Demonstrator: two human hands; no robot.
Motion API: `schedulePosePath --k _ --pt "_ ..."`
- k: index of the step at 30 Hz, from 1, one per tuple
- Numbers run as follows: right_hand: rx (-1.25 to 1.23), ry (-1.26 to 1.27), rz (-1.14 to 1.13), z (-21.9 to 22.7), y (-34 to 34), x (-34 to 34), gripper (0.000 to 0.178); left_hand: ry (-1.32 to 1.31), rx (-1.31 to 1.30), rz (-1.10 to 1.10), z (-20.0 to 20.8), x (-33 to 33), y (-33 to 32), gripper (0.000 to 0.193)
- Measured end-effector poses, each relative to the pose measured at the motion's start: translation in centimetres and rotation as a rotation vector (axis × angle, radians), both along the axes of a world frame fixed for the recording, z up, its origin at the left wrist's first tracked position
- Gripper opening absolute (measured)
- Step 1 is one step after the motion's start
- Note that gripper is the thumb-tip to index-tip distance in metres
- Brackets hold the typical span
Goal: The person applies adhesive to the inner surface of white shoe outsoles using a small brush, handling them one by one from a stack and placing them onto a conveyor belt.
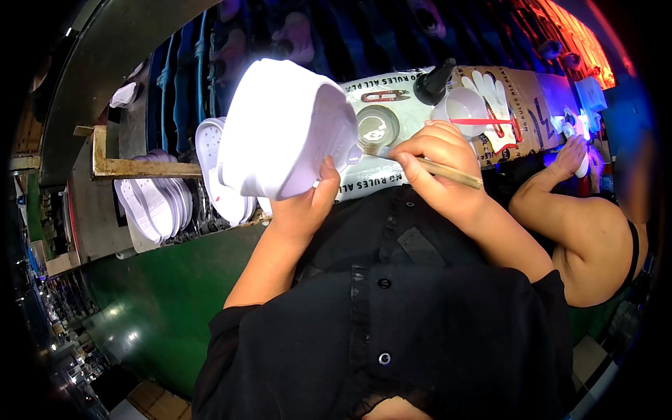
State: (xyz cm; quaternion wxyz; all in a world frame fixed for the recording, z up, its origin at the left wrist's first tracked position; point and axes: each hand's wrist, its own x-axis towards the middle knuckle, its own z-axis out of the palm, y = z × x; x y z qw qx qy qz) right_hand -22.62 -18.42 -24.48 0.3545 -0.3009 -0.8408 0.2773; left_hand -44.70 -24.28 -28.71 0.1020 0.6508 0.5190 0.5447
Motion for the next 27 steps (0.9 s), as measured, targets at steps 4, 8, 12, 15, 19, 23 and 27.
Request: schedulePosePath --k 4,8,12,15,19,23,27 --pt "0.014 0.049 -0.012 0.1 -0.3 -0.2 0.006 -0.082 -0.018 -0.010 -0.2 0.2 -0.4 0.032" --pt "0.056 0.068 0.052 -0.1 -0.7 -0.8 0.006 -0.025 0.004 0.009 -0.2 0.4 -0.3 0.035" --pt "0.044 -0.017 0.006 -0.5 -0.5 0.2 0.006 -0.020 -0.087 -0.045 -0.4 -0.1 -1.0 0.038" --pt "0.006 0.021 0.012 -0.3 -0.6 -0.3 0.006 0.044 -0.019 0.025 -0.6 0.0 -0.7 0.039" --pt "0.053 0.058 0.023 -0.7 -1.2 -1.0 0.009 0.109 -0.099 0.062 0.0 0.3 -0.6 0.041" --pt "0.044 0.043 0.055 -0.6 -0.8 -0.3 0.009 0.430 -0.257 0.042 3.5 0.5 -0.4 0.046" --pt "-0.020 0.111 0.042 -0.5 -0.6 -0.9 0.009 0.491 -0.227 0.039 3.3 0.4 -0.6 0.048"
